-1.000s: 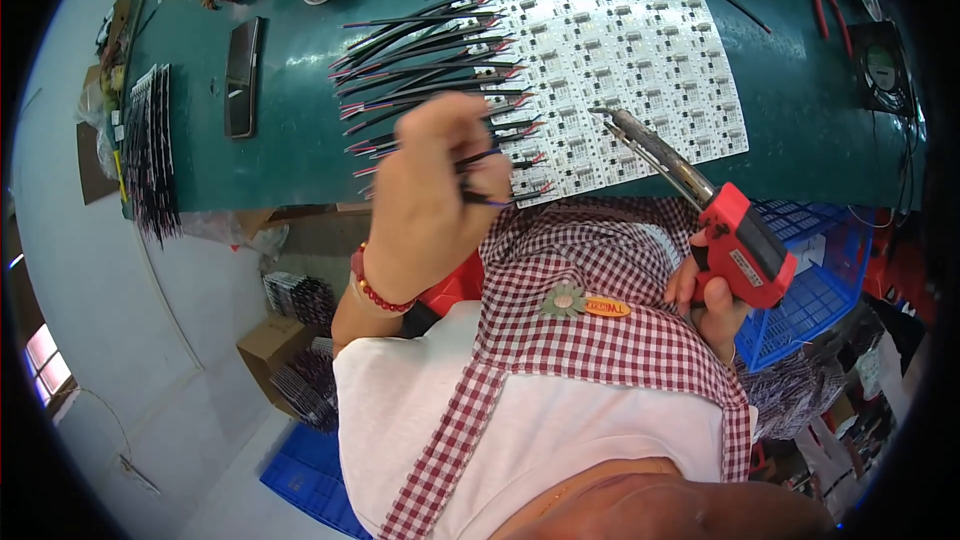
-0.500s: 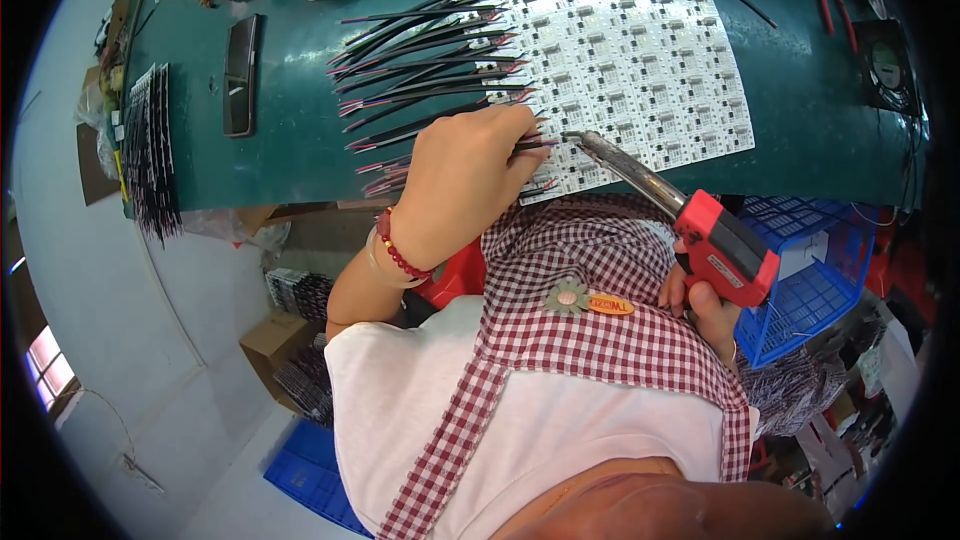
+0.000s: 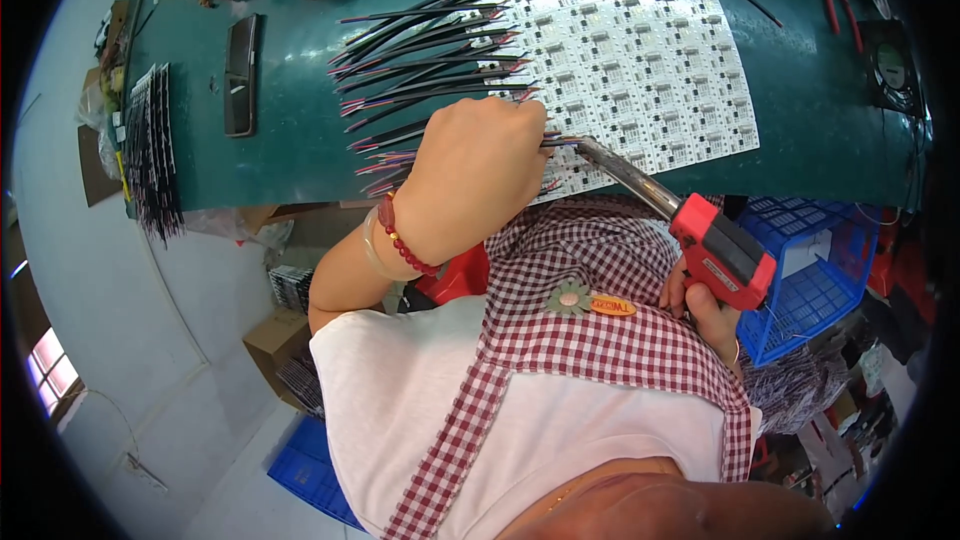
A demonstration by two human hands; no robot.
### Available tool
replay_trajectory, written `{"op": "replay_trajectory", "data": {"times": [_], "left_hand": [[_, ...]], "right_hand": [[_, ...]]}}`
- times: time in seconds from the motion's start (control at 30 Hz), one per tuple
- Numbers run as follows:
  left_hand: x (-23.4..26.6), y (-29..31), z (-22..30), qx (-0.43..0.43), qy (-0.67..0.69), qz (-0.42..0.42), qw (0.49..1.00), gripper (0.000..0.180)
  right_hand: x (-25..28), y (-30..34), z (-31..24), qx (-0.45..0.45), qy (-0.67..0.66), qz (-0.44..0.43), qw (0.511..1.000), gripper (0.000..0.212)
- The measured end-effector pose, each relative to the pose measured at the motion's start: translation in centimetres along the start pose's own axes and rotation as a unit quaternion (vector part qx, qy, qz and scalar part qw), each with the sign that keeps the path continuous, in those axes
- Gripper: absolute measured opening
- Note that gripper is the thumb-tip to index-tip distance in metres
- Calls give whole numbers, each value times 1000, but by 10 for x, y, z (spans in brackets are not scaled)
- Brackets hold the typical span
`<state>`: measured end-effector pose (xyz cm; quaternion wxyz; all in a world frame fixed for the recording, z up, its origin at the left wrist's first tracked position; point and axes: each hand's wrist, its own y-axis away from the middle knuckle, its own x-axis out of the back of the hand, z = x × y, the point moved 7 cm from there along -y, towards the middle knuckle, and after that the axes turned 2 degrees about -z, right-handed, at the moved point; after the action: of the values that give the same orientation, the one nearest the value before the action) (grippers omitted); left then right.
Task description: The person solders wires to LED circuit boards using a soldering iron and solder wire.
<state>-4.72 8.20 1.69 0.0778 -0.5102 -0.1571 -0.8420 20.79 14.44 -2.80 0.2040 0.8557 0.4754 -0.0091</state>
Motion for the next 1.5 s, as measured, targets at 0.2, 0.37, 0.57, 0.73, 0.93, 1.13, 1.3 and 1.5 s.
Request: {"op": "replay_trajectory", "data": {"times": [0.2, 0.37, 0.57, 0.73, 0.93, 1.13, 1.3, 1.5], "left_hand": [[0, -4, 3, -16, -28, -17, 999, 18], [1, -6, 3, -20, -30, -23, 999, 19], [1, -6, 3, -26, -20, -22, 999, 18], [1, -6, 3, -14, -18, -27, 999, 18], [0, -6, 3, -17, -20, -30, 999, 19], [1, -7, 4, -20, -26, -31, 999, 20], [0, -7, 4, -17, -33, -32, 999, 20], [0, -3, 2, -7, -41, -25, 999, 19]], "right_hand": [[2, 0, 0, 1, 6, 10, 1000, 51], [-2, 0, -4, 13, -11, 12, 1000, 59], [-2, 1, -3, 1, -4, 1, 1000, 60], [-1, 3, 3, -6, 4, 9, 1000, 57], [0, 3, 4, -10, 20, -3, 1000, 56], [-4, 1, -3, 7, -1, 10, 1000, 61], [-1, 3, -2, 21, -23, 27, 999, 62], [-2, 1, -3, 17, -20, 17, 1000, 62]]}}
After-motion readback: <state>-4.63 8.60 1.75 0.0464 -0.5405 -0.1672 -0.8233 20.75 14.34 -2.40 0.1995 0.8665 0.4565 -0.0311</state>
